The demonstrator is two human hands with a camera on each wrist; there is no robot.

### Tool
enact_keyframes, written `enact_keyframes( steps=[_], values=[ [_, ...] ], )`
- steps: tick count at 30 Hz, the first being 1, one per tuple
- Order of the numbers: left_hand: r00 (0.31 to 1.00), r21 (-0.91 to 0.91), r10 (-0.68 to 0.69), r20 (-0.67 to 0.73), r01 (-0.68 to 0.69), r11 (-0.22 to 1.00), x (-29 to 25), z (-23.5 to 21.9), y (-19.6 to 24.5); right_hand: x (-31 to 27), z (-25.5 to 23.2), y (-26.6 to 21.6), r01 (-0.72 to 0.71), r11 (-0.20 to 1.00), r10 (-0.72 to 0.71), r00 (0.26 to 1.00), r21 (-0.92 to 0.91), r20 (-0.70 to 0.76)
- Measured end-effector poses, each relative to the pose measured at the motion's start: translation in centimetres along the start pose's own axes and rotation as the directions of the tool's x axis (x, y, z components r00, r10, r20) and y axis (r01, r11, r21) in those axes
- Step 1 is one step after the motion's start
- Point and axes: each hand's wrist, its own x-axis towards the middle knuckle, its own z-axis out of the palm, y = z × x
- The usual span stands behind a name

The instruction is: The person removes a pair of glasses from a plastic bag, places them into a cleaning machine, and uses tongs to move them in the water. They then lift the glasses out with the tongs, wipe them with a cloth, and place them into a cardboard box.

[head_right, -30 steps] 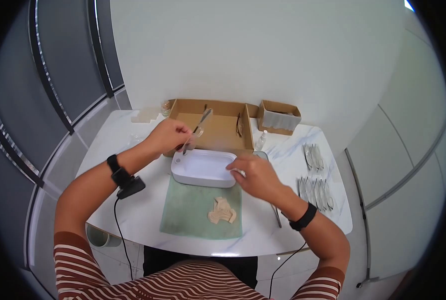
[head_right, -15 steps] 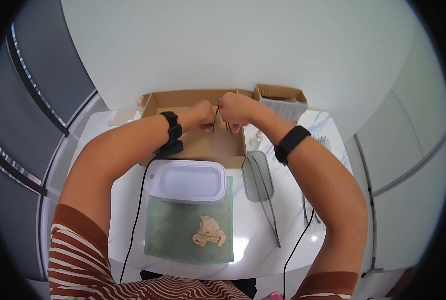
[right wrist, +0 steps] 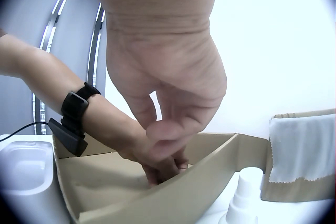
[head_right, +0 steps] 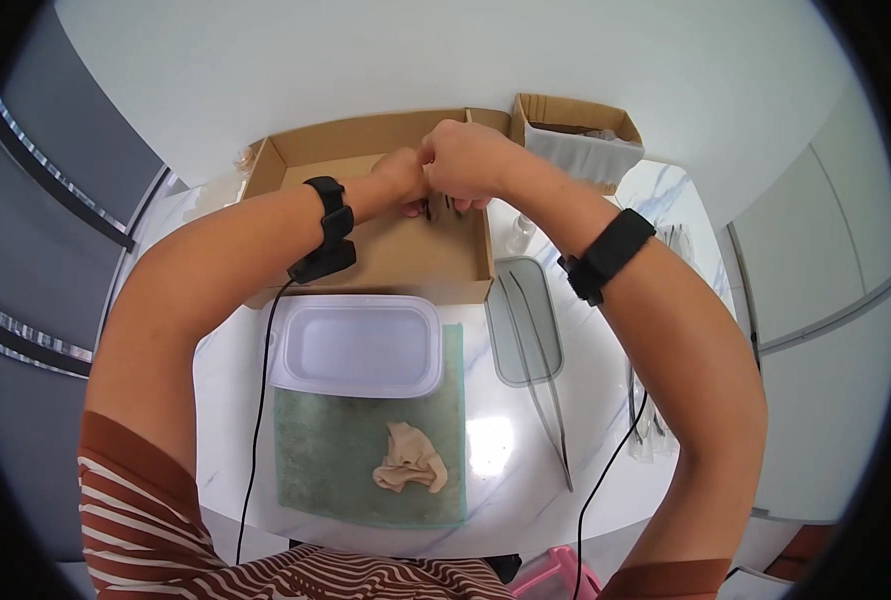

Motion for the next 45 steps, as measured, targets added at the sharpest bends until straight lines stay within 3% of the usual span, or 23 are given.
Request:
enact_keyframes(
  steps=[2, 9, 11, 12, 14, 15, 17, 19, 20, 21, 23, 26, 27, 29, 31, 34, 36, 37, 38, 39, 41, 43, 45],
  values=[
    [0.994, -0.032, 0.102, -0.029, -0.103, 0.994, 0.5, 0.1, -0.5, -0.2, 0.1, 0.4, 0.016, 0.999, -0.015, 1.000, 0.046, -0.016],
    [0.998, -0.052, 0.060, -0.034, -0.061, 0.997, 0.4, 0.1, 0.3, -1.8, -0.2, 0.7, 0.033, 0.993, -0.030, 0.999, 0.111, -0.034],
    [0.999, 0.204, 0.029, -0.031, -0.022, 0.979, -0.6, -0.9, 0.8, -2.4, -0.7, 0.9, 0.029, 0.995, -0.024, 0.998, 0.091, -0.057],
    [0.999, 0.203, 0.039, -0.037, -0.030, 0.979, -1.3, -1.5, 1.1, -2.8, -1.0, 0.9, 0.030, 0.996, -0.024, 0.998, 0.084, -0.066],
    [0.987, 0.375, 0.058, -0.147, 0.001, 0.927, -2.8, -2.9, 1.6, -3.9, -1.7, 1.0, 0.025, 0.993, -0.011, 0.993, 0.116, -0.116],
    [0.984, 0.374, 0.073, -0.160, -0.008, 0.928, -2.9, -3.7, 1.4, -4.6, -1.9, 0.8, 0.029, 0.994, -0.015, 0.991, 0.103, -0.131],
    [0.972, 0.127, 0.076, -0.223, -0.048, 0.991, -3.6, -5.3, 0.9, -6.6, -2.3, 0.4, 0.100, 0.976, -0.040, 0.957, 0.195, -0.288],
    [0.933, 0.170, 0.201, -0.298, -0.155, 0.973, -6.6, -7.0, 1.3, -8.9, -3.1, -0.5, 0.106, 0.969, -0.025, 0.942, 0.224, -0.336],
    [0.825, 0.250, 0.348, -0.445, -0.258, 0.933, -8.1, -7.6, 1.7, -10.3, -3.5, -1.2, 0.103, 0.957, 0.001, 0.933, 0.270, -0.360],
    [0.670, 0.343, 0.484, -0.563, -0.343, 0.874, -10.0, -8.2, 2.3, -11.8, -4.0, -1.8, 0.102, 0.944, 0.029, 0.921, 0.313, -0.387],
    [0.539, 0.231, 0.544, -0.643, -0.541, 0.809, -14.3, -8.8, 3.4, -14.3, -4.8, -2.2, 0.188, 0.945, -0.044, 0.883, 0.266, -0.467],
    [0.479, 0.159, 0.575, -0.663, -0.661, 0.733, -21.6, -8.6, 6.5, -18.9, -4.8, -3.5, 0.333, 0.905, -0.085, 0.752, 0.265, -0.654],
    [0.463, 0.108, 0.572, -0.677, -0.706, 0.700, -23.7, -8.3, 7.3, -20.7, -4.9, -3.6, 0.320, 0.912, -0.070, 0.739, 0.258, -0.670],
    [0.426, 0.034, 0.594, -0.683, -0.793, 0.608, -26.6, -6.8, 7.8, -23.6, -4.8, -4.1, 0.268, 0.961, -0.129, 0.653, 0.068, -0.746],
    [0.459, -0.095, 0.609, -0.646, -0.841, 0.533, -29.2, -4.5, 8.7, -25.7, -3.9, -3.7, 0.293, 0.956, -0.164, 0.580, 0.016, -0.798],
    [0.484, -0.120, 0.631, -0.606, -0.840, 0.529, -31.0, -0.6, 9.5, -28.7, -2.4, -3.5, 0.297, 0.952, -0.120, 0.576, 0.070, -0.808],
    [0.441, -0.099, 0.698, -0.564, -0.875, 0.474, -29.4, 2.6, 9.3, -29.1, -1.7, -0.9, 0.233, 0.972, -0.125, 0.545, 0.006, -0.829],
    [0.490, -0.126, 0.693, -0.529, -0.853, 0.507, -29.4, 4.0, 9.5, -29.2, -1.5, 0.5, 0.230, 0.973, -0.131, 0.535, -0.005, -0.835],
    [0.539, -0.152, 0.685, -0.491, -0.827, 0.541, -29.3, 5.3, 9.7, -29.2, -1.3, 2.1, 0.150, 0.988, -0.054, 0.580, 0.041, -0.813],
    [0.530, -0.150, 0.688, -0.496, -0.833, 0.533, -28.9, 6.4, 10.1, -29.0, -1.2, 3.7, 0.067, 0.994, 0.025, 0.619, 0.084, -0.785],
    [0.647, -0.306, 0.635, -0.422, -0.761, 0.572, -27.4, 8.7, 11.1, -28.3, -0.7, 7.4, 0.006, 0.999, 0.033, 0.618, 0.048, -0.786],
    [0.690, -0.397, 0.605, -0.398, -0.724, 0.564, -24.8, 11.1, 12.3, -28.2, -0.4, 10.1, -0.066, 0.997, 0.064, 0.621, 0.029, -0.782],
    [0.729, -0.478, 0.580, -0.364, -0.680, 0.556, -22.5, 13.0, 13.6, -28.1, -0.5, 12.1, -0.248, 0.967, 0.134, 0.674, -0.052, -0.727]
  ],
)
